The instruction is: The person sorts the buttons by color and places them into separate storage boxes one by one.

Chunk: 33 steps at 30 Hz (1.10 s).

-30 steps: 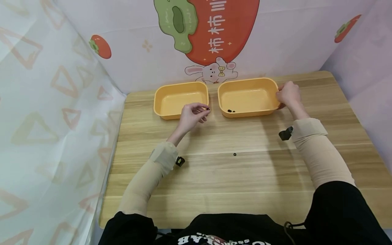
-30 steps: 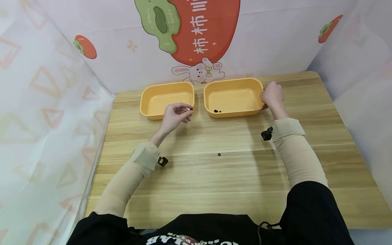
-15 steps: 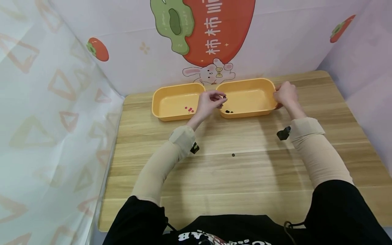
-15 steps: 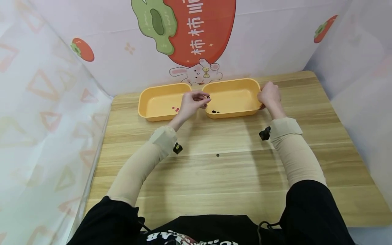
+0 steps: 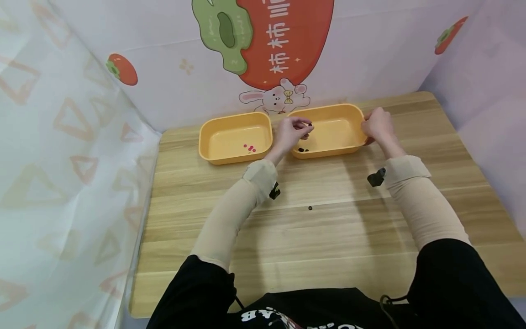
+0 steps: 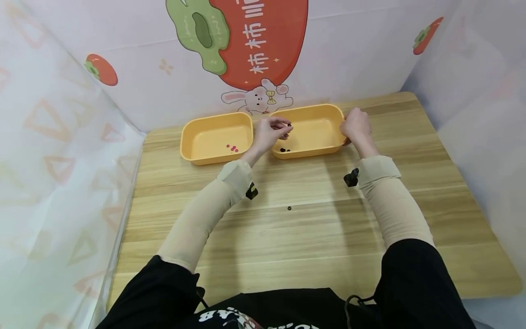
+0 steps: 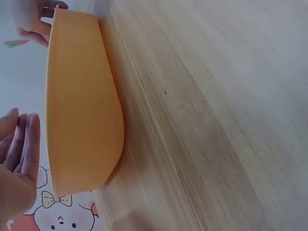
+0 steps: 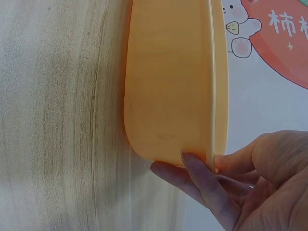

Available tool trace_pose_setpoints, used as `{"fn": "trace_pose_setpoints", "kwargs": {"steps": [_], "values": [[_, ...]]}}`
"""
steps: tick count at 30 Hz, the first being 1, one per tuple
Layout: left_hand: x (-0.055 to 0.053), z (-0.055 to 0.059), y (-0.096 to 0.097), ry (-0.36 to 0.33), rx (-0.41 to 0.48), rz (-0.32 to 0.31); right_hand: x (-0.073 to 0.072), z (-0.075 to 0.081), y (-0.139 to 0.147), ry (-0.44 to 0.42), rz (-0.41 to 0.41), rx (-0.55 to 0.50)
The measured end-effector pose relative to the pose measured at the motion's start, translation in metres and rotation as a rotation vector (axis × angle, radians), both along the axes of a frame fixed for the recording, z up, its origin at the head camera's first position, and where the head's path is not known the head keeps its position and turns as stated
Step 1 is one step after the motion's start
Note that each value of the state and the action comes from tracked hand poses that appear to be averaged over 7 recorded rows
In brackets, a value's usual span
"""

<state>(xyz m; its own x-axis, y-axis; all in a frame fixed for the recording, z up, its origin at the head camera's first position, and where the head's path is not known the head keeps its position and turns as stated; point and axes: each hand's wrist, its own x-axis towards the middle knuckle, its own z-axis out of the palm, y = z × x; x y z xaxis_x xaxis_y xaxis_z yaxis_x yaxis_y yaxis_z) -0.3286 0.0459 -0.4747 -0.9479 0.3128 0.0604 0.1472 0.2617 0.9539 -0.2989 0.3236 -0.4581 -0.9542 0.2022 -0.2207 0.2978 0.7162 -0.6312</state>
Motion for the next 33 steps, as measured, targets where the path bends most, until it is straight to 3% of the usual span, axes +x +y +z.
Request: {"fn": "trace_pose_setpoints", "kwargs": {"steps": [5, 10, 15, 22, 26, 33], "values": [[-0.004, -0.002, 0.014, -0.018, 0.01, 0.0, 0.002, -0.002, -0.004, -0.01, -0.003, -0.006], [-0.003, -0.005, 0.017, 0.014, -0.05, -0.002, 0.001, -0.01, -0.006, -0.015, -0.001, -0.039], [0.006, 0.002, 0.003, 0.035, -0.052, -0.097, -0.003, -0.012, -0.001, 0.026, -0.024, -0.04], [0.026, 0.006, -0.023, 0.03, -0.071, -0.232, -0.01, -0.001, 0.007, 0.037, -0.018, 0.008], [0.038, -0.002, -0.031, 0.037, -0.121, -0.295, -0.01, 0.002, 0.01, 0.048, -0.018, 0.019], [0.07, -0.034, -0.052, 0.017, -0.252, -0.411, -0.009, -0.003, 0.006, -0.005, -0.002, 0.016]]}}
